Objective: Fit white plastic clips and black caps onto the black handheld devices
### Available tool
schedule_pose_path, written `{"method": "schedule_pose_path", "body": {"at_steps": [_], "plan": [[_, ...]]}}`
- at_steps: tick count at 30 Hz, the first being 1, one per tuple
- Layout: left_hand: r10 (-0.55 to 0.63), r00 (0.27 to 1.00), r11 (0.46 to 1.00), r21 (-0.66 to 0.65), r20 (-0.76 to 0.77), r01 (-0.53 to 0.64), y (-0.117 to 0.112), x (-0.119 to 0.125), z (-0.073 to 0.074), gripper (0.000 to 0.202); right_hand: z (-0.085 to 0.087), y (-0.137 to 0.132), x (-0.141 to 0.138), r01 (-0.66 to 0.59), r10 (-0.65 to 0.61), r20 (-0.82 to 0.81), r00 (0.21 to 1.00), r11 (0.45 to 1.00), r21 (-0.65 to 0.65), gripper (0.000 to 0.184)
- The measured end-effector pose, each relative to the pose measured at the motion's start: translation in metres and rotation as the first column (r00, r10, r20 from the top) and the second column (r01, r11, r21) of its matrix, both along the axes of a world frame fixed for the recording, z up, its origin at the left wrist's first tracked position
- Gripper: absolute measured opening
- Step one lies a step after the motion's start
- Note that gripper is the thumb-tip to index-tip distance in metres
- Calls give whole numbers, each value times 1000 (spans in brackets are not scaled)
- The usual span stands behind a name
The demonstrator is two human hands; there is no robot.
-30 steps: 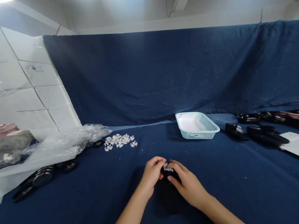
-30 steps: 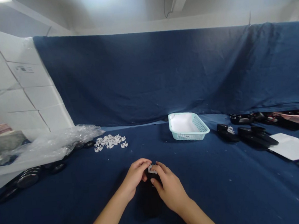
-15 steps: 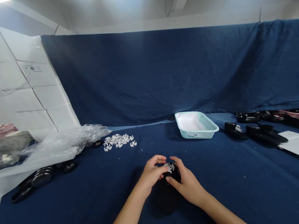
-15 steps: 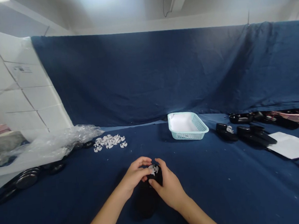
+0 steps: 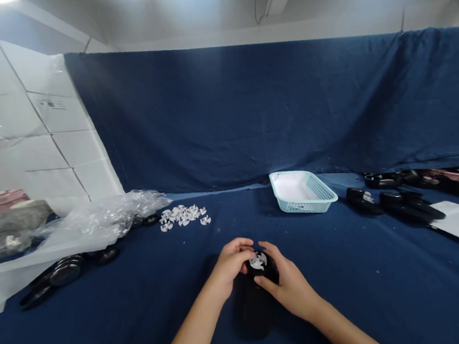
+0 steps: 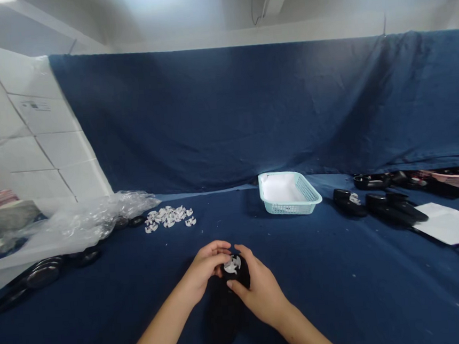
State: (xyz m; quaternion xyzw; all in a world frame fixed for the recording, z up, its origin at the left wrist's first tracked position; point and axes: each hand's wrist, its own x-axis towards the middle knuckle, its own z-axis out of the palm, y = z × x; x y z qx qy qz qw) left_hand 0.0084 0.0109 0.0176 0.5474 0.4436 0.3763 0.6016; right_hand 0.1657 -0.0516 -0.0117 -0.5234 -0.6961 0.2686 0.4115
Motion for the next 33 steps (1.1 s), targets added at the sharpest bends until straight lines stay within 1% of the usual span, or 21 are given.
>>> {"method": "schedule_pose_path", "body": {"at_steps": [4, 7, 13, 20, 23, 26, 28, 31, 33], "plan": [[-17, 1000, 1000, -25, 16, 17, 0, -3, 0, 31, 1, -2, -1, -19, 18, 34, 999, 1000, 8, 67], [-29, 999, 999, -33, 31, 30, -1, -3, 1, 30, 0, -3, -2, -24, 21, 78, 997, 999, 43, 67], [-25, 997, 1000, -3, 66, 25, -7, 3, 2, 28, -3, -3, -3, -1, -23, 189, 982, 992, 124, 65], [-11, 998, 999, 47, 66, 8, -11, 6, 4, 26, -3, -5, -4, 10, -42, 192, 981, 986, 167, 65], [13, 999, 997, 71, 49, -16, -13, 7, 6, 24, -2, -5, -5, 14, -44, 180, 983, 987, 160, 65], [71, 997, 989, 125, 22, -73, -14, 10, 7, 17, -2, -5, -6, 22, -43, 158, 987, 991, 133, 67], [128, 992, 974, 188, -3, -125, -14, 11, 7, 16, -3, -4, -5, 31, -45, 131, 990, 994, 105, 69], [211, 976, 937, 296, -58, -185, -12, 12, 4, 24, -3, -3, -5, 48, -53, 90, 995, 997, 59, 72], [243, 965, 912, 362, -96, -194, -11, 12, 3, 31, -4, -2, -5, 50, -53, 76, 996, 998, 46, 72]]}}
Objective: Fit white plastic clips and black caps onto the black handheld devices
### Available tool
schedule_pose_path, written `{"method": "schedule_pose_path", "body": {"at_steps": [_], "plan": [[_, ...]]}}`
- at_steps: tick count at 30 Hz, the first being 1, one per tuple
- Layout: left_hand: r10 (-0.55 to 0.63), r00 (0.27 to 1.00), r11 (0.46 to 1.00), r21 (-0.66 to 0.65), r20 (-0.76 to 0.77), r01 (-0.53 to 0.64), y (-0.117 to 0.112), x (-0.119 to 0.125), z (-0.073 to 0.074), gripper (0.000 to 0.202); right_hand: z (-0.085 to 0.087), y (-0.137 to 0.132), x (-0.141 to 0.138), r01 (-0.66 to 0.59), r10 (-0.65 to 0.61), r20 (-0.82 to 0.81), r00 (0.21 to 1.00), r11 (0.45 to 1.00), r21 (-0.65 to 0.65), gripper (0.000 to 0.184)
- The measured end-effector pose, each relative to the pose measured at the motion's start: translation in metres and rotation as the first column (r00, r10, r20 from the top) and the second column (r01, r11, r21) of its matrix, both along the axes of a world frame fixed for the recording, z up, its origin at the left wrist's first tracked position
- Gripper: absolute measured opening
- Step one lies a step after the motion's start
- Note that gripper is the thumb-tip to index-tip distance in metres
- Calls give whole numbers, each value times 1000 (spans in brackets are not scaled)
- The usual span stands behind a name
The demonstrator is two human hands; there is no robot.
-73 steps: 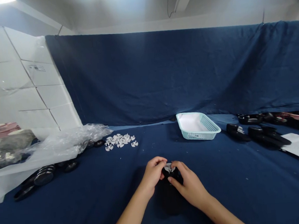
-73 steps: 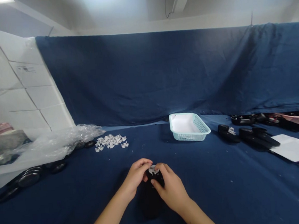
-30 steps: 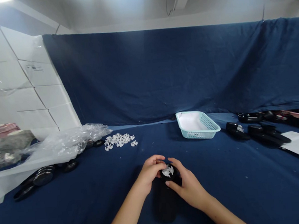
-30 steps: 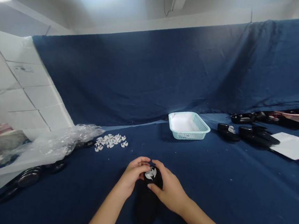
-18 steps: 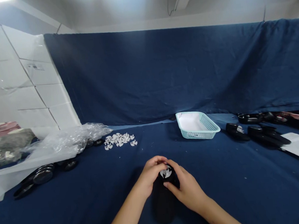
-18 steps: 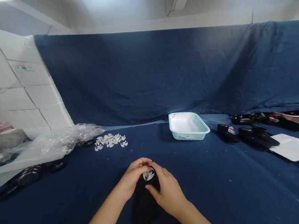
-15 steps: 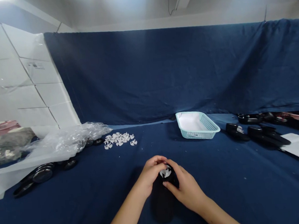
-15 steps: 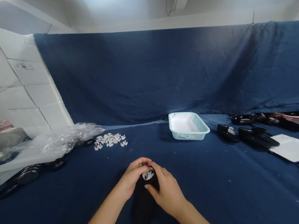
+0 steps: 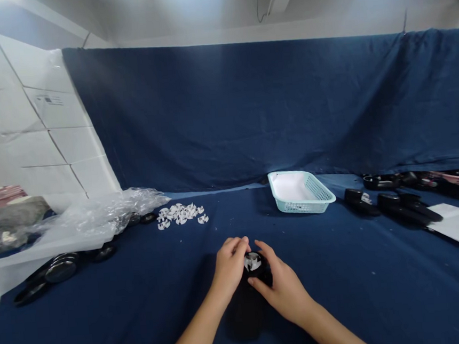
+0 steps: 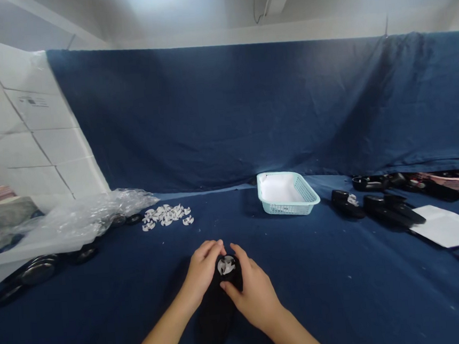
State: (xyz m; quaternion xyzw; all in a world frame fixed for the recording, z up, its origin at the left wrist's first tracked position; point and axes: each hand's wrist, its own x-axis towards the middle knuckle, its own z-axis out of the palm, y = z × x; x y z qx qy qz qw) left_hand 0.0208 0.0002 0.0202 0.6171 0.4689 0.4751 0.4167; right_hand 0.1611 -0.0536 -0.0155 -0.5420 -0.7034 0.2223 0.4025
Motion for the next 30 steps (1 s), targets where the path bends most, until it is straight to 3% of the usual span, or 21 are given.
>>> {"method": "schedule_pose_path", "body": {"at_steps": [6, 16, 22, 30], "plan": [[-2, 996, 995, 96, -89, 11, 0, 0, -4, 40, -2, 0, 0, -3, 4, -5, 1000, 1000, 8, 70], [-88, 990, 989, 109, -109, 100, -4, 1, -2, 39, 0, -1, -1, -15, 14, -33, 999, 1000, -25, 70], [-45, 978, 972, 217, -206, 91, -9, 1, 3, 36, -5, 2, 0, -17, 17, -14, 1000, 1000, -1, 71], [-74, 974, 974, 196, -215, 117, -10, 0, 6, 39, -6, 2, 0, -19, 19, -34, 999, 1000, 0, 71]]}}
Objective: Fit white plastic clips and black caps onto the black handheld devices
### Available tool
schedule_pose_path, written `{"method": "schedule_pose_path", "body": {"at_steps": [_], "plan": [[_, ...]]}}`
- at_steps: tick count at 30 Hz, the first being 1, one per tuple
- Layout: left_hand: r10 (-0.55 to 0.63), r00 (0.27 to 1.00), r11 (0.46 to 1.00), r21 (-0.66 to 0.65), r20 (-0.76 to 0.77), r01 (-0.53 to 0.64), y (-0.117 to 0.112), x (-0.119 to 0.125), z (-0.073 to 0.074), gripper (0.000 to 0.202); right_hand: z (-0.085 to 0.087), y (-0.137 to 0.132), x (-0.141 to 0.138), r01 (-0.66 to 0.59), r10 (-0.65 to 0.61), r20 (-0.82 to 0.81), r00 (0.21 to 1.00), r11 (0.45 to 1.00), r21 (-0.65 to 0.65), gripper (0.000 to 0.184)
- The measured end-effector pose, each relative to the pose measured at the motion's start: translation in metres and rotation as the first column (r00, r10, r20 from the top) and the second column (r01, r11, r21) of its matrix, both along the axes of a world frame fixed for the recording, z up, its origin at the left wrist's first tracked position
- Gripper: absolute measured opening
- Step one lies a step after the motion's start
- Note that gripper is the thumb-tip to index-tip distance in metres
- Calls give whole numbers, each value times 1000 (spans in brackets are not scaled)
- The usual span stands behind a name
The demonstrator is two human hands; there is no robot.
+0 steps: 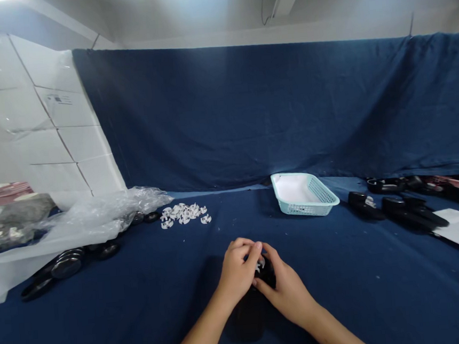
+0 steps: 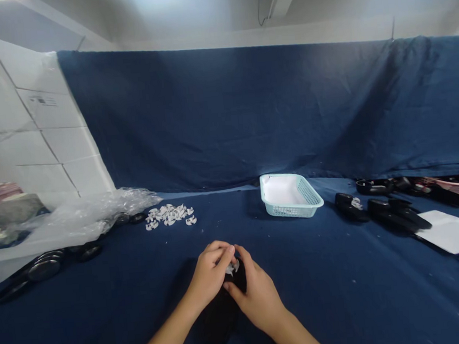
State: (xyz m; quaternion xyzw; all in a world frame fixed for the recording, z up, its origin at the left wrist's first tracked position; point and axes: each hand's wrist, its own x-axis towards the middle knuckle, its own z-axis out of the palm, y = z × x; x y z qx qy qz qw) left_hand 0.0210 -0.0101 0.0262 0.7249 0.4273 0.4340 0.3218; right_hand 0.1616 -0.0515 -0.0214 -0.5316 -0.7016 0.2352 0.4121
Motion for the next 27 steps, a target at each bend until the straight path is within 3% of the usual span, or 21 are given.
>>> {"method": "schedule_pose_path", "body": {"at_steps": [16, 27], "plan": [[-49, 993, 984, 165, -107, 67, -6, -3, 11, 37, 1, 1, 0, -16, 16, -9, 1000, 999, 29, 71], [-11, 993, 975, 219, -121, 38, -4, -7, 12, 34, 3, 0, 0, -4, 4, -16, 1000, 1000, 8, 71]]}}
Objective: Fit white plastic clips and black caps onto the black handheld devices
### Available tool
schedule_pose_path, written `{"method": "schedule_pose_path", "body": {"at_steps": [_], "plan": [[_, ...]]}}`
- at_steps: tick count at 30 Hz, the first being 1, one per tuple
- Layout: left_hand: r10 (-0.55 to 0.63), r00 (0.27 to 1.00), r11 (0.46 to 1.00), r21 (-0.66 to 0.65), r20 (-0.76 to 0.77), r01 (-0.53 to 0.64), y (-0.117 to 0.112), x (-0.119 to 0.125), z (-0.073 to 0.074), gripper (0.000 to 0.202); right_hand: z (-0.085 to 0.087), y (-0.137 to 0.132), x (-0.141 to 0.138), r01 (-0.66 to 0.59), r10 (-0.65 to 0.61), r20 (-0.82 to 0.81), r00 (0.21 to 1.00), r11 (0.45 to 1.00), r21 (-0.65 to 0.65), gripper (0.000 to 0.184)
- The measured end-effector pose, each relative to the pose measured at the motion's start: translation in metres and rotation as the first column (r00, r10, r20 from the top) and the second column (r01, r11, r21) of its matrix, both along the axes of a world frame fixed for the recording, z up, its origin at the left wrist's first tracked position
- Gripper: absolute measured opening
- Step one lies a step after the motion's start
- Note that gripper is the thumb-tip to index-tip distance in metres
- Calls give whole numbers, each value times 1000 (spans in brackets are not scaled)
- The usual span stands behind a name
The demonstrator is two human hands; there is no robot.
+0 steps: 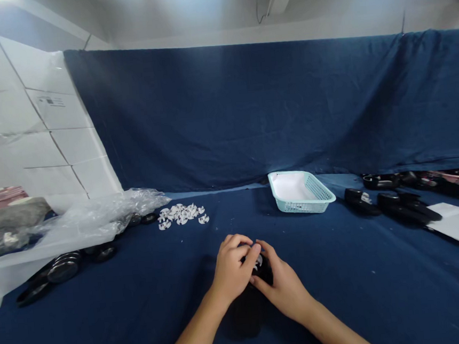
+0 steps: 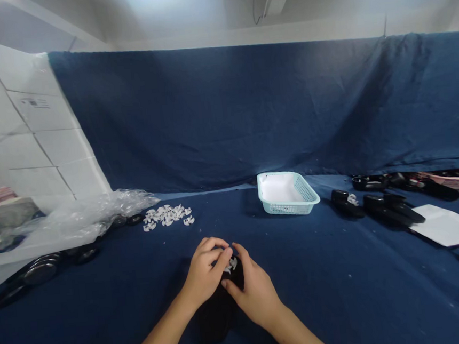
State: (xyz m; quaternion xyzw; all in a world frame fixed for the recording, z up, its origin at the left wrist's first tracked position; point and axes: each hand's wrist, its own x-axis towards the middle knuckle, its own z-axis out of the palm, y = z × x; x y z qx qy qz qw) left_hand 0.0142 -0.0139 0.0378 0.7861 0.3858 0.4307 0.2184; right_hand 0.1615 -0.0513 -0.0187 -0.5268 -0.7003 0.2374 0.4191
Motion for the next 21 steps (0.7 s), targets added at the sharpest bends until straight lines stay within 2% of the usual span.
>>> {"method": "schedule_pose_path", "body": {"at_steps": [8, 21], "plan": [[0, 997, 996, 94, -73, 7, 0, -1, 0, 33, 4, -1, 0, -1, 1, 23, 1000, 1000, 6, 70], [78, 989, 983, 174, -128, -55, 6, -5, -3, 34, 6, -3, 0, 16, -16, 31, 999, 1000, -17, 70]]}}
